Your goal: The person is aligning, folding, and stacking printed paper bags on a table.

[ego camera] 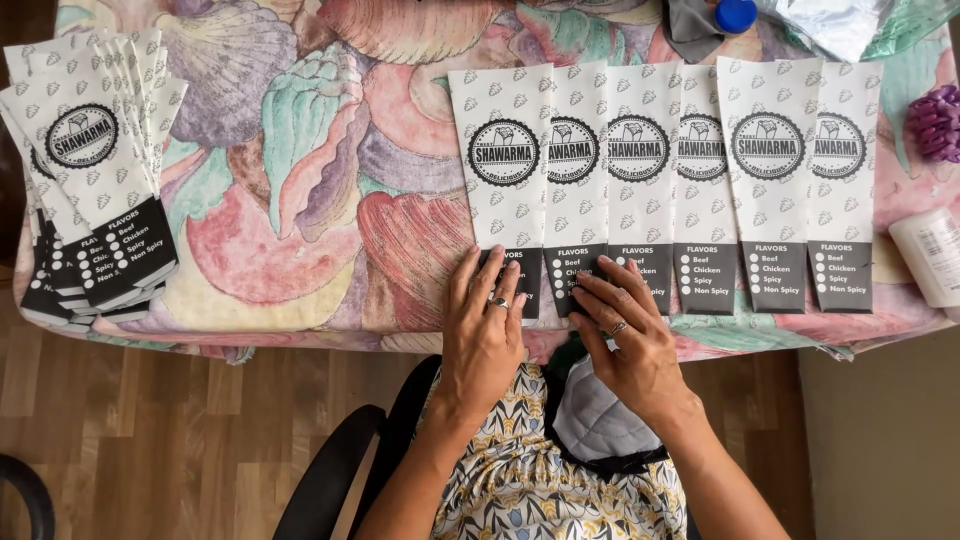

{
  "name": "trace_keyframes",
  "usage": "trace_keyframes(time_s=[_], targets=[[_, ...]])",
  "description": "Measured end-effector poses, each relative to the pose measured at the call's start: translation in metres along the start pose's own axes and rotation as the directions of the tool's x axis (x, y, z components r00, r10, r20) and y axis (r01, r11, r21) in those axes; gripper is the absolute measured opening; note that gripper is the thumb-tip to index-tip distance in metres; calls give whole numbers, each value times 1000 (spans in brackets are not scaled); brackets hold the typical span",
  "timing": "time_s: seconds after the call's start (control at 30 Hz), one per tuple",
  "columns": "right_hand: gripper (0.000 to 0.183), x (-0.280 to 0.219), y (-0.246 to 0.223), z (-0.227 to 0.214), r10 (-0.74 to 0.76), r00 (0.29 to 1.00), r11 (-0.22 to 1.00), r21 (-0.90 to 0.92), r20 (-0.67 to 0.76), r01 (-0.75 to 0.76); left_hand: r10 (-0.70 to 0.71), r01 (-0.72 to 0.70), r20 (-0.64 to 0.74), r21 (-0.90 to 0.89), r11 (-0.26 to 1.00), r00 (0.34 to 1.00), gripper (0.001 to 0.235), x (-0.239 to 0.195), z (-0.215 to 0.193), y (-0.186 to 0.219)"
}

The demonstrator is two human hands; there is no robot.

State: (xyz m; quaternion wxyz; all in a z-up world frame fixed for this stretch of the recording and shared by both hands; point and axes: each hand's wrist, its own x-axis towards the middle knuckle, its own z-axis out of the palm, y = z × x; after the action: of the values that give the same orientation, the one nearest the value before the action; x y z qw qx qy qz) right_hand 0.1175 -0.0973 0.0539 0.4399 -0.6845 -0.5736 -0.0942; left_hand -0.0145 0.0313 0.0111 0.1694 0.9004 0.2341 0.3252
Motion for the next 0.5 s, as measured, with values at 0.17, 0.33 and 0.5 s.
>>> trace_keyframes(time_s=[0.17, 0.33, 0.5], targets=[[25, -2, 0, 3, 6, 999, 1000, 21, -38, -5, 23, -25, -40, -51, 998, 999, 24, -1, -8, 0], [15, 6, -13, 14, -44, 998, 995, 93, -33, 47, 77, -72, 14, -229, 971, 997, 15, -15, -26, -20], [10, 12, -20, 30, -154, 988, 978, 143, 17, 150, 149, -139, 25, -240, 961, 989, 21, -24, -24, -28]])
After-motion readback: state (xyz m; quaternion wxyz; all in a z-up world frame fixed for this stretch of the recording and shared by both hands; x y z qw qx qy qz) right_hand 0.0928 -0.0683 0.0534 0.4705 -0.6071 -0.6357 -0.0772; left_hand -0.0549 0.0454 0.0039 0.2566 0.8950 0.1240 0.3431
